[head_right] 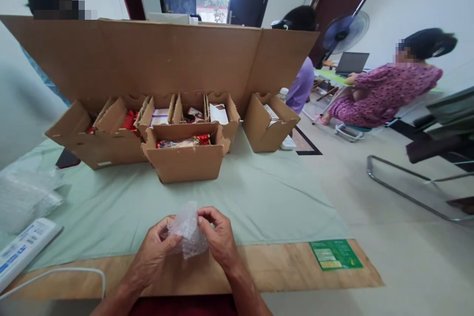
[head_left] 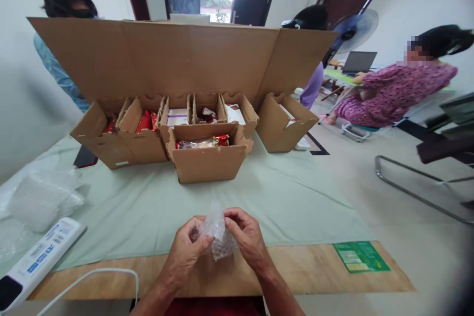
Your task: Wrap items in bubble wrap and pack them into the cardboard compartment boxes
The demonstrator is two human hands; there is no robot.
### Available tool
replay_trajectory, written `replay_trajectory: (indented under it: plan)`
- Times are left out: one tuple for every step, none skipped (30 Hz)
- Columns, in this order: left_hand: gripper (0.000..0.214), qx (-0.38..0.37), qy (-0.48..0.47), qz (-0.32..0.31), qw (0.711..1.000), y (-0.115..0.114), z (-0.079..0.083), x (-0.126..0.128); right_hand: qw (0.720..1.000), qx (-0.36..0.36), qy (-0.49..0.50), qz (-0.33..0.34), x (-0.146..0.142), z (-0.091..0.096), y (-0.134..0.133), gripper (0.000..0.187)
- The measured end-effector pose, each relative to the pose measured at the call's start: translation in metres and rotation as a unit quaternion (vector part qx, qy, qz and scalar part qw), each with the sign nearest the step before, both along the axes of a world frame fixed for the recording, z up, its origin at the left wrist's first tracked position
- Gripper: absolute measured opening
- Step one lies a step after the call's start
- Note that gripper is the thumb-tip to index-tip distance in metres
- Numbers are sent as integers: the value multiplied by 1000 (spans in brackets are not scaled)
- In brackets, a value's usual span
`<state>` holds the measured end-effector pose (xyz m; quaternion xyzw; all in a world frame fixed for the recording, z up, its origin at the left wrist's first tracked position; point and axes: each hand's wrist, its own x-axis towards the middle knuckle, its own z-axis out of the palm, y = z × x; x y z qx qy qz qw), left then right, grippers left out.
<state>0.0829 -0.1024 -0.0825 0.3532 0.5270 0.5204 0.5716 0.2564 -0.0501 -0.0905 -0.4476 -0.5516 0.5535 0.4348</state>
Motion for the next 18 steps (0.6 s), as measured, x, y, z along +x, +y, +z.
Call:
replay_trajectory:
  plan:
    - [43,-4,-22,-2,1000,1,2,-1,1000,-13,16,-24,3,0,1,25]
    - [45,-9,-42,3,999,1,4,-3,998,-32,38,-49,7,-1,4,24]
    - [48,-15,-58,16,998,3,5,-6,994,-56,63,-72,11,-2,6,24]
    - [50,-23,-66,33,997,4,6,-9,989,-79,85,-91,16,-3,10,25]
    - [51,-32,-65,51,996,7,6,-13,984,-98,102,-106,20,-5,14,27]
    - [51,-42,-62,68,995,9,5,-17,980,-112,111,-118,25,-8,18,31]
    - [50,-54,-58,83,993,12,4,-21,977,-118,117,-131,30,-10,21,36]
    - [48,-66,-53,98,992,14,3,-26,974,-118,123,-149,34,-13,24,40]
    - [47,-77,-46,110,990,16,1,-30,970,-114,129,-173,38,-15,26,44]
    - [46,-87,-38,119,988,17,-1,-33,964,-106,136,-203,42,-17,26,46]
    - [45,-96,-30,125,987,18,-2,-36,958,-93,138,-235,45,-18,26,46]
    - [46,-104,-20,129,986,18,-3,-39,953,-73,129,-266,49,-18,23,45]
    - [46,-110,-10,132,985,18,-3,-42,951,-47,105,-287,52,-17,20,42]
    - [48,-114,0,134,984,18,-4,-44,955,-14,65,-290,54,-15,16,39]
    - [50,-116,10,137,984,17,-4,-45,961,26,12,-273,56,-13,12,36]
    - [54,-116,19,139,983,16,-4,-46,968,74,-50,-236,56,-11,8,33]
    - [59,-114,28,142,983,16,-4,-47,969,125,-116,-179,55,-9,6,34]
    - [65,-112,36,143,983,16,-4,-48,962,174,-181,-110,53,-8,4,39]
